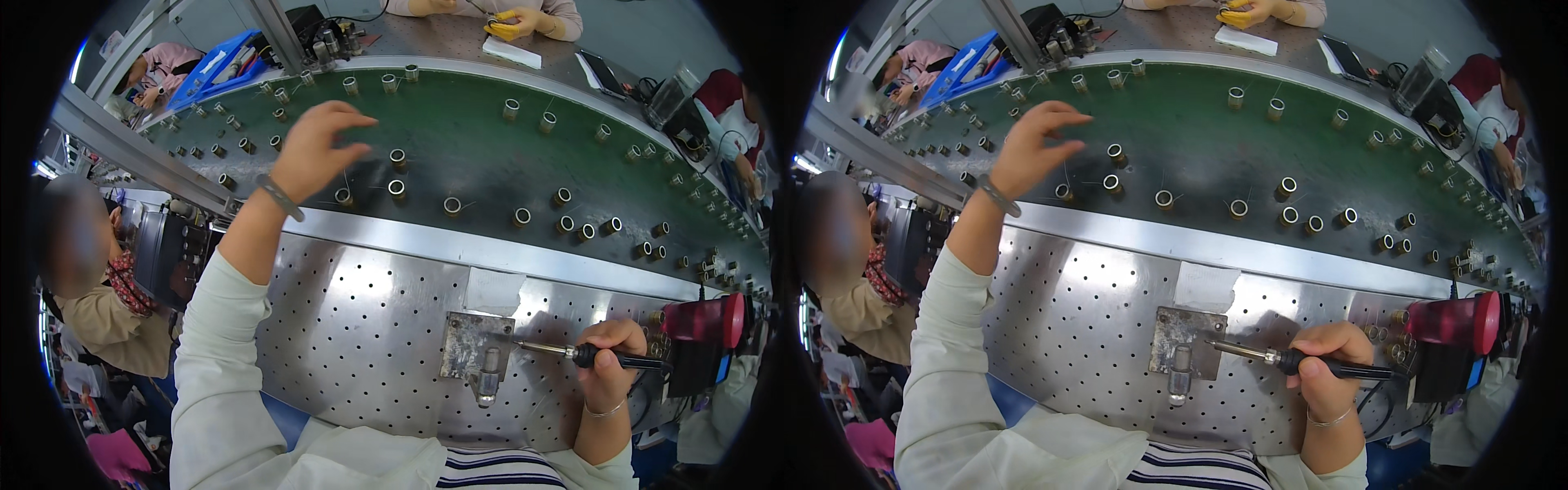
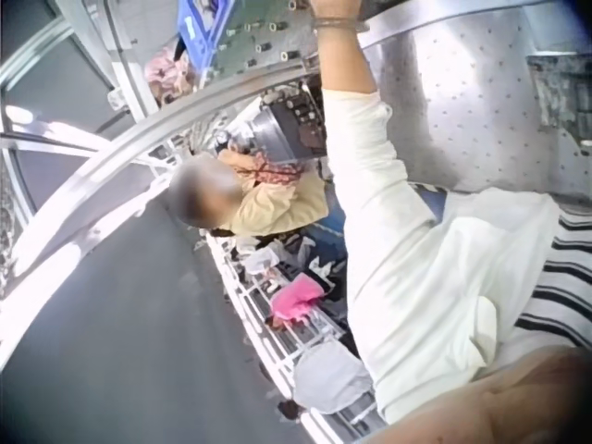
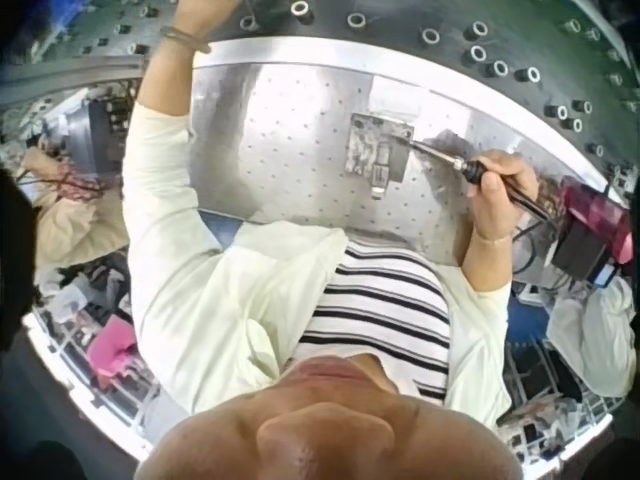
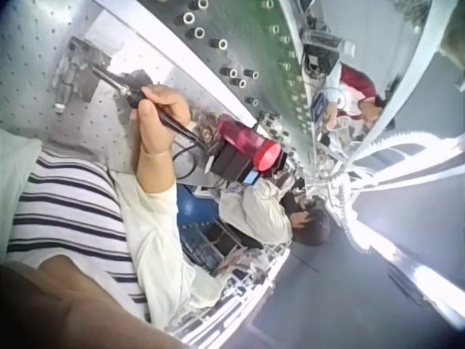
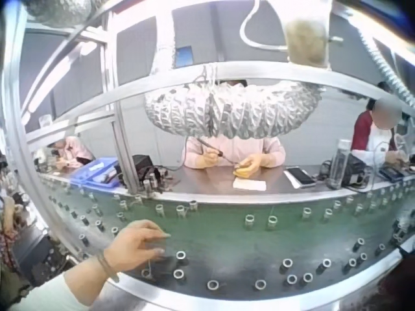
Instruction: The person uses a soldering iron to solder small cylindrical metal components on a perforated metal workbench. They repeatedly pick up a component, apply the soldering iron to a specific point, and place the component back on the workbench. The task is performed in a factory setting with other workers visible in the background.
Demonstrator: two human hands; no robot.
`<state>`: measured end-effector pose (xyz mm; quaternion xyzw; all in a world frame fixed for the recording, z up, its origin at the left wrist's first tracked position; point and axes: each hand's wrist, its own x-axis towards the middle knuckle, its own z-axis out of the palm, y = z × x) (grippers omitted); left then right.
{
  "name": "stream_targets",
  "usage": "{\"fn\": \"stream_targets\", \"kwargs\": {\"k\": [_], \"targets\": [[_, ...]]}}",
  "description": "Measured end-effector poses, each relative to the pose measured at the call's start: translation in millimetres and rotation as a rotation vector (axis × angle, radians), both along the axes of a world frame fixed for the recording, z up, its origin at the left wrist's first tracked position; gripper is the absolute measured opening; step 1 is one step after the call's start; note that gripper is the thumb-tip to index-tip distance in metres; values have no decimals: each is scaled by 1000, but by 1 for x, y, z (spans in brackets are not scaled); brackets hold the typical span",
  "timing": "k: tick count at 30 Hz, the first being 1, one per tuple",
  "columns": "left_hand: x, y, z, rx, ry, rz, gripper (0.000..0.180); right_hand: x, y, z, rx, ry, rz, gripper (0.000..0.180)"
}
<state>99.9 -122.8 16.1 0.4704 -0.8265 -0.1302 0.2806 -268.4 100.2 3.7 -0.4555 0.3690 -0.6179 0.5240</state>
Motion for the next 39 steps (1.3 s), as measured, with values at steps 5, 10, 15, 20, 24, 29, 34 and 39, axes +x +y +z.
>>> {"fn": "stream_targets", "kwargs": {"k": [5,10,15,20,24,29,34,39], "targets": [[-38,5,-19,81,-64,-17,27,-2,0,4,-19,-14,17,23],[-78,64,22,766,647,-254,27,-3,2,5,-27,-11,-42,22],[-107,124,13,1346,828,-463,23,-1,2,8,-25,-22,1,19],[-108,141,-1,1497,966,-505,25,3,7,11,20,-54,24,18],[-110,146,-3,1390,1023,-473,24,5,10,10,-10,-59,81,19],[-112,147,-6,1241,1047,-574,21,1,10,5,-65,-11,112,20],[-111,147,-4,1203,1015,-574,16,1,8,6,-101,17,138,22],[-111,148,-3,1192,1009,-560,14,2,6,4,-144,13,149,25]]}}
